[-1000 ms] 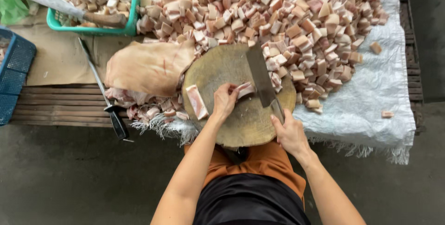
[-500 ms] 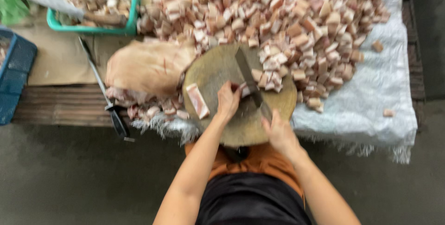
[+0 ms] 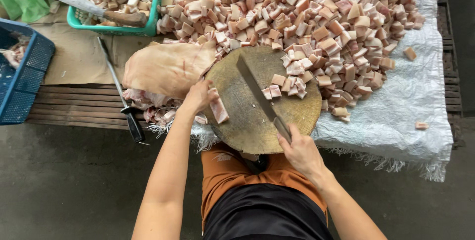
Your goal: The person uses a cleaver to slice a large slab of pork belly into strips and then dices them into small cubes on a round wooden cutting board. The diced pieces are pushed onto a white sack where a large pile of previously cut meat is accumulating.
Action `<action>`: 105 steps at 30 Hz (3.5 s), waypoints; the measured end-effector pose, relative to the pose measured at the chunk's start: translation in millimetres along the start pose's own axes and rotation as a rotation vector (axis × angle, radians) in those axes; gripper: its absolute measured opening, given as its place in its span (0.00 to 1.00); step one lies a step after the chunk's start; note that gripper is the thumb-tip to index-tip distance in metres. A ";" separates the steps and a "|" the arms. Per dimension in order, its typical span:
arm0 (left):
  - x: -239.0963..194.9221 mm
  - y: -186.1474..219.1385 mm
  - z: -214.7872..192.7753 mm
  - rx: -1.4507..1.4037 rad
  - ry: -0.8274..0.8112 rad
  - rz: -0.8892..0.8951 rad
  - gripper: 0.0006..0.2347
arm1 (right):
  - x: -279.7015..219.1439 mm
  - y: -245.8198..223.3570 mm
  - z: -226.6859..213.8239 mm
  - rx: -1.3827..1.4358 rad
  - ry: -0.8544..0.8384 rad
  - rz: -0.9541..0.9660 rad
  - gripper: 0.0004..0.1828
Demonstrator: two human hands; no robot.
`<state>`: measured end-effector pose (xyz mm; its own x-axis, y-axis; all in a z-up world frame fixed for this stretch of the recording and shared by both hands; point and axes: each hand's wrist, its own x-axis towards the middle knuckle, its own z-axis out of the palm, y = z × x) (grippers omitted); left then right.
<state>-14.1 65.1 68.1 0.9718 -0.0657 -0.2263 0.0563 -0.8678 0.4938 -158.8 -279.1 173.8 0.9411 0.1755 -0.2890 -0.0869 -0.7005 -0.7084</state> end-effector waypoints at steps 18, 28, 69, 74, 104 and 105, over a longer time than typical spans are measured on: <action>-30.9 131.6 72.0 -0.912 0.133 -0.206 0.10 | 8.0 38.0 -15.2 0.047 0.002 0.385 0.25; -43.7 95.8 97.5 -0.618 0.275 -0.163 0.12 | -2.8 4.8 -18.9 0.089 0.384 -0.215 0.20; -31.5 105.9 107.0 -0.934 0.239 -0.206 0.07 | 12.3 -14.9 5.5 0.190 0.309 -0.147 0.20; -32.1 100.6 106.9 -0.678 0.389 -0.089 0.07 | 21.9 17.9 56.2 -0.241 0.141 0.030 0.21; 18.0 189.0 127.6 -0.415 0.158 0.079 0.13 | -10.0 63.7 -28.9 0.351 0.370 0.469 0.22; 24.8 191.6 126.5 -0.359 0.153 0.067 0.14 | -9.1 65.5 -26.8 0.387 0.352 0.479 0.22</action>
<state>-8.1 -165.1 50.8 0.9974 -0.0191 -0.0692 0.0413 -0.6349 0.7715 -164.2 -345.2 147.4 0.8145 -0.3700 -0.4469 -0.5661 -0.3375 -0.7521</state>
